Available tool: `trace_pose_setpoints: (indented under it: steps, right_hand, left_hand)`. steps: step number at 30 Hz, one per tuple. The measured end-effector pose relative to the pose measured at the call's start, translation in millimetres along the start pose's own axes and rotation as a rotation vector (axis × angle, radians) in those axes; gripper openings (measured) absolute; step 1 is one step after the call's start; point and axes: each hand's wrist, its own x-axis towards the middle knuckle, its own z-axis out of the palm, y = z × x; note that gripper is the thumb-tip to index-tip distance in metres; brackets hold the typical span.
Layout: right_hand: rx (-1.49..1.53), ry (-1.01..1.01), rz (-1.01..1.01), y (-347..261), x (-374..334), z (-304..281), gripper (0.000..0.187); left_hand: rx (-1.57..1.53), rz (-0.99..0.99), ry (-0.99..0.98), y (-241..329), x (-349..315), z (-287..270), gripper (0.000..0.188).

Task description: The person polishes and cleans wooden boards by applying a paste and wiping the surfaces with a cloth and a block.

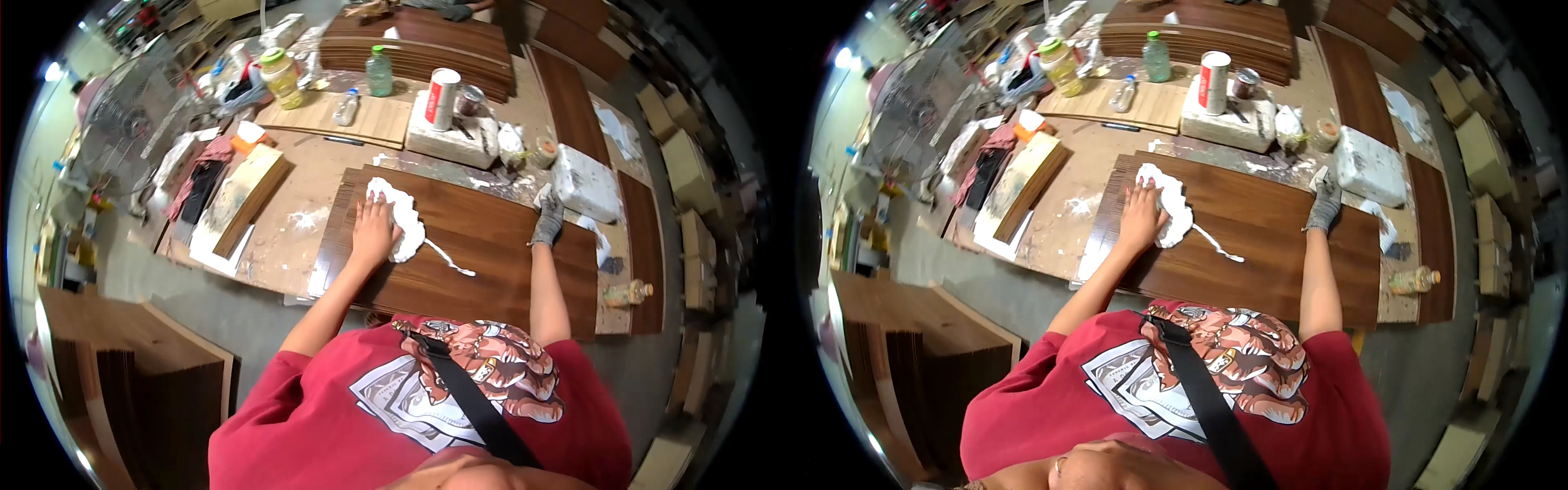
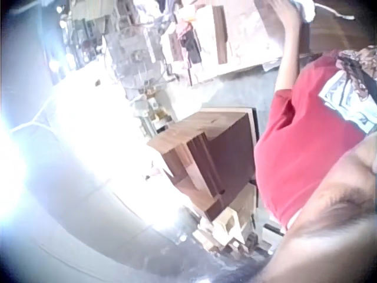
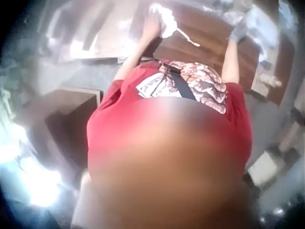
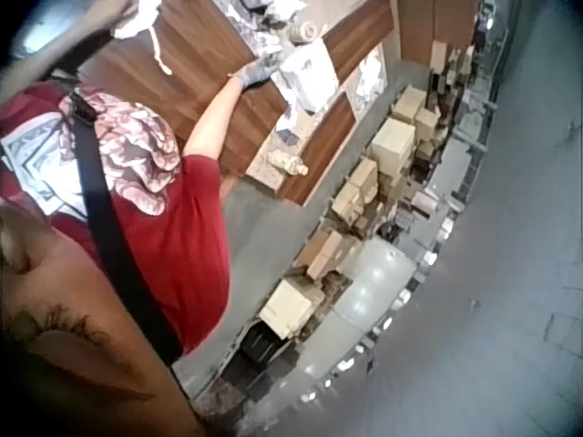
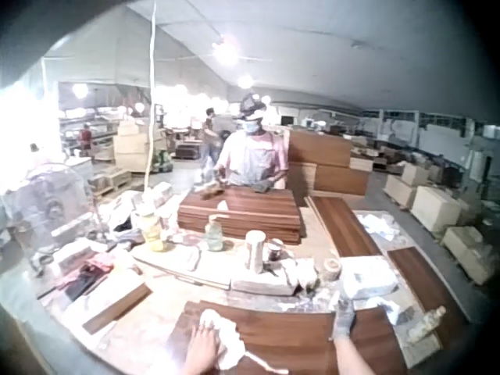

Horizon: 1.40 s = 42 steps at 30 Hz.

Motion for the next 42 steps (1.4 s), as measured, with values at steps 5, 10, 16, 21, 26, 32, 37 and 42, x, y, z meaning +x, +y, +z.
trace_pose_setpoints:
  steps: [5,10,16,21,26,32,37,42]
  right_hand:
    - [0.485,0.028,0.256,6,1,-84,0.036]
    - [1.063,-0.222,0.655,-2,-6,-115,0.040]
    - [1.365,-0.331,0.822,1,0,-126,0.042]
    - [1.061,-0.409,0.739,8,19,-93,0.040]
    - [0.877,-0.450,0.784,-31,-13,59,0.036]
    - [1.063,-0.426,0.968,-110,-147,168,0.026]
    - [0.737,-0.874,1.139,-110,-194,179,0.038]
    - [0.773,-0.928,1.251,-79,-202,174,0.047]
  left_hand:
    - [0.167,0.076,0.004,-4,69,38,0.039]
    - [0.221,-0.054,0.038,1,81,55,0.038]
    - [0.104,-0.044,0.103,24,57,34,0.039]
    - [-0.084,-0.034,0.049,66,-7,-2,0.055]
    - [-0.218,-0.097,-0.051,78,-21,-39,0.049]
    - [-1.008,-0.358,-0.073,28,12,-63,0.039]
    - [-1.995,-0.937,0.093,-104,104,-71,0.028]
    - [-1.906,-0.887,0.140,-114,180,-66,0.031]
